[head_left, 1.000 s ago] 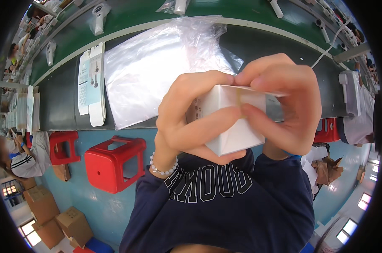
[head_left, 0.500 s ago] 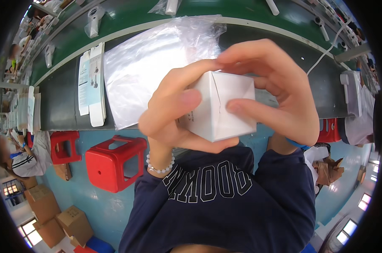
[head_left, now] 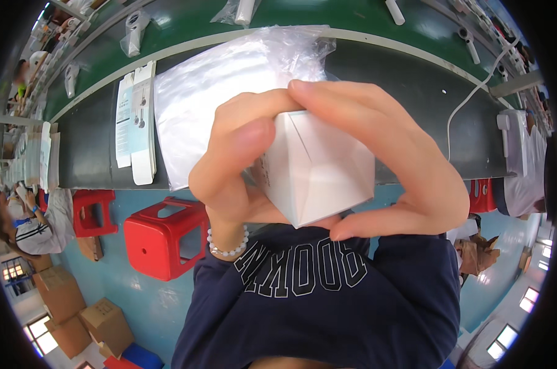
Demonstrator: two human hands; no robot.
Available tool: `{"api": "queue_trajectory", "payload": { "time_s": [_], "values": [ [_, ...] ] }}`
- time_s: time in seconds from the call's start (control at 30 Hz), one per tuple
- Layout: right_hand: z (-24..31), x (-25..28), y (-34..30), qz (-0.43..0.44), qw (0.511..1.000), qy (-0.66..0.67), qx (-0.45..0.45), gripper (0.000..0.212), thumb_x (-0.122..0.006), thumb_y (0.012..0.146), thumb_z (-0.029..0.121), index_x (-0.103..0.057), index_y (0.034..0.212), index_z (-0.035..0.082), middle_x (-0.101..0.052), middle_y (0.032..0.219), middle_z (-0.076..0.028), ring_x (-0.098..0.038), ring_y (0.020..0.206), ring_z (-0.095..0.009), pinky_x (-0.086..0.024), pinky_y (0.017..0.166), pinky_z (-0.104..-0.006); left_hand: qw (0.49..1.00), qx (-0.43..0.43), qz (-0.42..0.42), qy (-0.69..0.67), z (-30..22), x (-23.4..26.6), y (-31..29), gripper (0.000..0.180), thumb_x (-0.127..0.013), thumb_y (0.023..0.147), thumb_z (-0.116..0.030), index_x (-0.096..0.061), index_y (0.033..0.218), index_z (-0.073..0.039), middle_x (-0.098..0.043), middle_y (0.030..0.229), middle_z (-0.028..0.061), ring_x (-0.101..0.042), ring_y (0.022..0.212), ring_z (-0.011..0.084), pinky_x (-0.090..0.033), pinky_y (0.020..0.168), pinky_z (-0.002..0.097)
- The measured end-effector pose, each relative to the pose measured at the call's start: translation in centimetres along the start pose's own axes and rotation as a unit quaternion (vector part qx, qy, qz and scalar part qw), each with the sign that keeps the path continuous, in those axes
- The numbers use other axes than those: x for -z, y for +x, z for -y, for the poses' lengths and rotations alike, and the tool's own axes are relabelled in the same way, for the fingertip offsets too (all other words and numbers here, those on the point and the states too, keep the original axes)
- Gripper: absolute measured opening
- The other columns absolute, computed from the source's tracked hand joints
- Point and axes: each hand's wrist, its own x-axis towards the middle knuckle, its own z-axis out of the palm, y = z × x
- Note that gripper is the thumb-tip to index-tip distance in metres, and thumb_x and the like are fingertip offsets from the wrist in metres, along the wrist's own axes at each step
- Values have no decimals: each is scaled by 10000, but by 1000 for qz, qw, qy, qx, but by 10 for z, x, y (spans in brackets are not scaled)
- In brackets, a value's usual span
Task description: Packaging handheld fans into plastic bags and boxes on an assembly line.
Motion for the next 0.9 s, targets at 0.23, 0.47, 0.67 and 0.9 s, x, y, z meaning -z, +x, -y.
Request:
{"api": "queue_trajectory", "payload": {
  "time_s": [0.23,0.47,0.67,0.9],
  "values": [
    [0,5,32,32,989,-139,44,844,-843,599,200,-477,1312,-62,-507,1293,-208,-551,1120,-330,-442,928,-368,987,-4,66,146,4,36,19,1164,-714,733,-585,32,1484,-101,-540,1217,286,-553,1125,351,-404,979,457],
    [-50,40,139,-279,954,-86,68,691,-662,633,72,-417,1279,45,-530,1131,-113,-508,1103,-175,-413,954,-319,959,116,80,245,2,21,-34,631,-804,668,-204,-539,1227,-75,-557,1217,123,-510,1147,318,-405,934,431],
    [-215,-42,248,-258,893,-328,168,624,-728,671,115,-479,1242,129,-514,1190,-136,-550,1070,-333,-489,854,-418,924,154,327,126,17,-26,-92,299,-697,758,-144,-632,1047,-104,-552,1253,80,-493,1205,265,-383,961,434],
    [-311,-82,260,-192,840,-500,83,541,-580,850,498,-535,1223,109,-513,1250,-174,-427,1239,-348,-286,1052,-543,898,193,362,155,38,-35,-103,379,-653,800,-181,-591,1152,-55,-472,1353,133,-416,1292,270,-343,1027,460]
  ]
}}
